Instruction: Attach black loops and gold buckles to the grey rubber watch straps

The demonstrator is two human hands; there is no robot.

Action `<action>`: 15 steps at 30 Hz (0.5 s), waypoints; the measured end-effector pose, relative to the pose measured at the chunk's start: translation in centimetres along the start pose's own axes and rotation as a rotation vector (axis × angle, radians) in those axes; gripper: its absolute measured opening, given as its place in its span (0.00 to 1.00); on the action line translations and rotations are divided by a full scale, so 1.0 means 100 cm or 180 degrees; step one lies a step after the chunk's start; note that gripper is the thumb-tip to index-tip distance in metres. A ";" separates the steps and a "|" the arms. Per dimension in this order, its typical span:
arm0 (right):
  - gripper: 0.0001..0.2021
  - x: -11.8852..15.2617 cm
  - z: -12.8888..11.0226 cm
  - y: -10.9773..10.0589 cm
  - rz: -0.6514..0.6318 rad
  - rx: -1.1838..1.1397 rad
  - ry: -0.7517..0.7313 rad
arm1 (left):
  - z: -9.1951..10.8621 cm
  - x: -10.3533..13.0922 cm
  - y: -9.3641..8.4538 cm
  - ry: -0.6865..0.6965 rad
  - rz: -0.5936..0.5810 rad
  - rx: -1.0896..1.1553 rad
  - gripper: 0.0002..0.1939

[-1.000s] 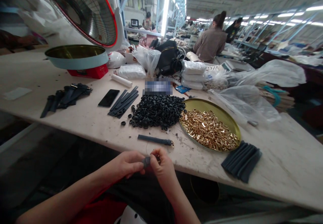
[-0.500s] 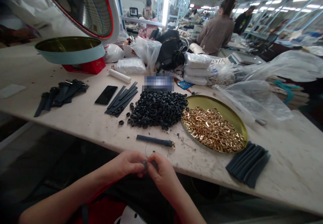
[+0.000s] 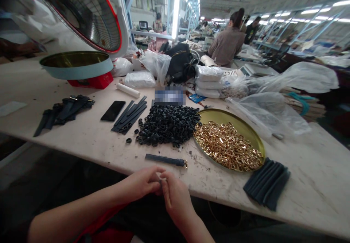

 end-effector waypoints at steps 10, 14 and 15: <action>0.20 -0.032 0.048 -0.039 0.0502 0.2112 0.0682 | 0.014 -0.053 -0.025 0.0181 0.0818 -0.2868 0.12; 0.22 -0.031 0.047 -0.027 0.0664 0.1526 0.0121 | 0.009 -0.042 -0.020 0.0001 0.0857 -0.2977 0.09; 0.23 -0.030 0.046 -0.026 0.0751 0.1350 0.0033 | 0.006 -0.034 -0.023 -0.0030 0.0906 -0.2955 0.09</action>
Point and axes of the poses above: each hand's wrist, its own x-axis away from the middle knuckle, its own y-axis out of the palm, z = x × y, the point moved 6 cm from there along -x, towards the middle knuckle, and after that the axes turned 6 degrees about -z, right-handed, at the moved point
